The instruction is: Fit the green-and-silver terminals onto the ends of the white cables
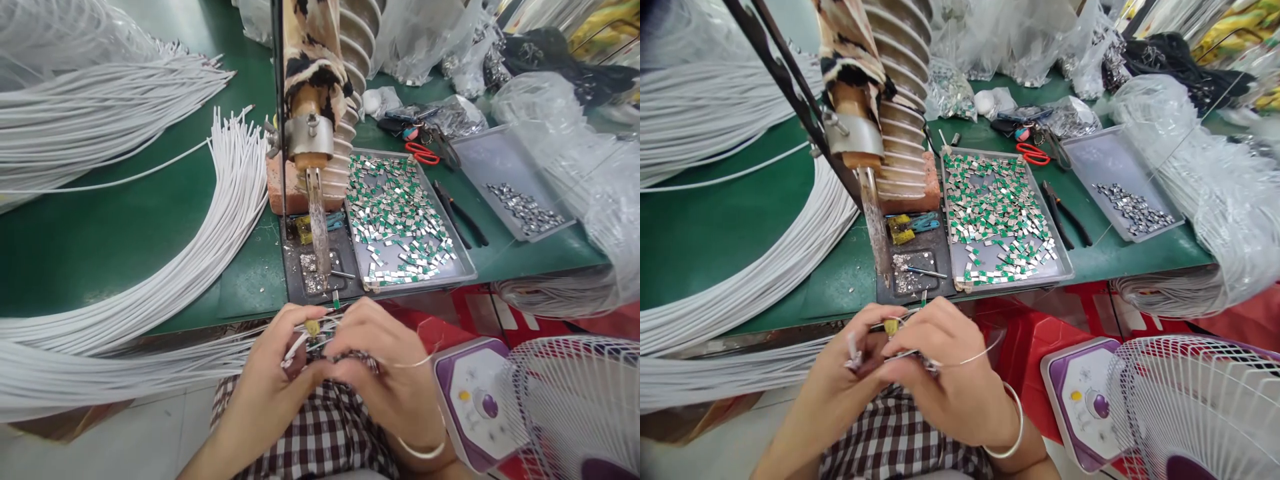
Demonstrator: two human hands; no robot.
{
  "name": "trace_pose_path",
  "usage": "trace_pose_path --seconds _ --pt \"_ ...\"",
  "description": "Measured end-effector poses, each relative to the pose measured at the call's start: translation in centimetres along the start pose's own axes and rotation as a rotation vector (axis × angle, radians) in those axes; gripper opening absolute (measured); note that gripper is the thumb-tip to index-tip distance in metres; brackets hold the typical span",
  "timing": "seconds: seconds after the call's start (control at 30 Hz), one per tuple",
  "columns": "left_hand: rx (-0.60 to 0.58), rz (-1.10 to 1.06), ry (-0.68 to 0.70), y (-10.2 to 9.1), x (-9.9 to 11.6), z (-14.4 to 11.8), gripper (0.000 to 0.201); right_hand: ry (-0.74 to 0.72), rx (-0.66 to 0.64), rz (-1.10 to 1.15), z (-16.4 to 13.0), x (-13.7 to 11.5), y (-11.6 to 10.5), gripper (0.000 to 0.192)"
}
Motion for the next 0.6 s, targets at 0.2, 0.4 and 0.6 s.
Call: trace_pose_path --seconds 0.2,0.4,0.6 --pt "-0.074 0.063 -0.029 0.5 -0.1 -0.1 0.061 -0.086 -0.071 -0.174 0.1 -0.4 1.2 0.009" --pt "-0.025 0.023 0.204 -0.8 1.3 0.5 0.013 0.035 0.086 0.023 0.0 -0.2 0.5 0.010" --pt "0.043 0.050 0.267 -0.8 1.7 1.4 0.017 0.155 0.069 0.167 0.2 0.4 0.3 0.015"
Point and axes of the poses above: each hand's wrist, its own z-axis towards the middle knuckle, its own y-axis out of the palm, x = y × z, the point moved 2 cm from there along z, towards the middle knuckle
